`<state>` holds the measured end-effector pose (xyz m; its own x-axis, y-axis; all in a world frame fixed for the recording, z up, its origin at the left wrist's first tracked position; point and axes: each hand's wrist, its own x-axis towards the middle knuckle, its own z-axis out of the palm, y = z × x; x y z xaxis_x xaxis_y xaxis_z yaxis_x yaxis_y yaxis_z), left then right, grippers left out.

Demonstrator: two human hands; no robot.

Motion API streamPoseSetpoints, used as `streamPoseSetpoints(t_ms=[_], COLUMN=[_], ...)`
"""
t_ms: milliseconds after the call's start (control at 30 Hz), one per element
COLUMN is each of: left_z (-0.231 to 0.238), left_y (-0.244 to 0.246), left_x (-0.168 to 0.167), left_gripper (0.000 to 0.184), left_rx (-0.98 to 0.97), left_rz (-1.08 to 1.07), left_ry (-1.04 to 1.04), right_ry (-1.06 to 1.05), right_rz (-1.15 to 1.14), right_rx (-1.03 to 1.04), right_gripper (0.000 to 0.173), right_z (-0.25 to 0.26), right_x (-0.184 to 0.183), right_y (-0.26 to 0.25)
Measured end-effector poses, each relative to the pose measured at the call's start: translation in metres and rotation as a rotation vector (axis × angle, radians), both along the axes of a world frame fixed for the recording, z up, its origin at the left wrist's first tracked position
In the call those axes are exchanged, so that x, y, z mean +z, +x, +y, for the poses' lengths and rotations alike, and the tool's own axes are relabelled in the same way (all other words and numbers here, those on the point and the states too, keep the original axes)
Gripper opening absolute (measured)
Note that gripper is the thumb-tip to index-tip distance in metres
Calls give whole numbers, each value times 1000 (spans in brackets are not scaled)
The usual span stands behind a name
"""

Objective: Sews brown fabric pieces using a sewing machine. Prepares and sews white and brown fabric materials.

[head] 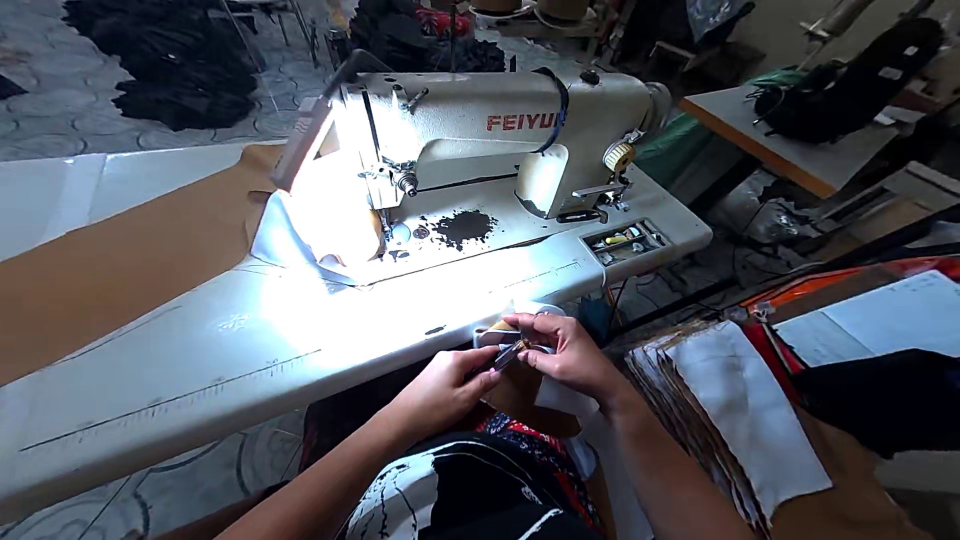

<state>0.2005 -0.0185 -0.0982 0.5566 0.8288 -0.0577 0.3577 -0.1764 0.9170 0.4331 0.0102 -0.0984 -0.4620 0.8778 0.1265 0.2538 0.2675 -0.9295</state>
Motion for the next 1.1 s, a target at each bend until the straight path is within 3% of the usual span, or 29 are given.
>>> streamPoseSetpoints(t_ms=[400, 467, 533, 567, 600, 633, 700, 767, 833, 900, 1000, 1100], left_z=[18, 25, 38, 47, 60, 75, 102, 118, 122, 114, 91, 70], left_y=[19, 21, 21, 22, 23, 22, 17, 12, 11, 13, 7, -10], left_x=[10, 16, 16, 10, 1, -9, -17, -15, -3, 18, 55, 77], left_gripper=[33, 33, 30, 26, 25, 24, 29, 46, 64, 65, 70, 94], left_rx=[-40, -53, -17, 29, 78, 131, 238, 281, 227, 147, -14, -183], left_rz=[155, 200, 194, 159, 119, 118, 241, 312, 232, 98, -60, -157], left_ry=[10, 20, 103, 158, 225, 297, 451, 600, 682, 714, 697, 757], right_ry=[31, 119, 352, 465, 544, 600, 671, 625, 501, 435, 417, 428], right_rz=[-108, -105, 6, 83, 156, 195, 160, 18, -86, -159, -226, -184], right_rx=[58, -71, -336, -465, -561, -613, -623, -530, -326, -52, 377, 682], right_gripper=[46, 33, 11, 10, 21, 30, 33, 24, 48, 58, 46, 33], right_z=[5, 7, 11, 15, 17, 17, 15, 10, 7, 9, 9, 8], right_x=[-4, 4, 7, 9, 13, 20, 33, 45, 61, 81, 118, 150], right_y=[9, 21, 37, 44, 51, 56, 64, 70, 71, 65, 42, 14])
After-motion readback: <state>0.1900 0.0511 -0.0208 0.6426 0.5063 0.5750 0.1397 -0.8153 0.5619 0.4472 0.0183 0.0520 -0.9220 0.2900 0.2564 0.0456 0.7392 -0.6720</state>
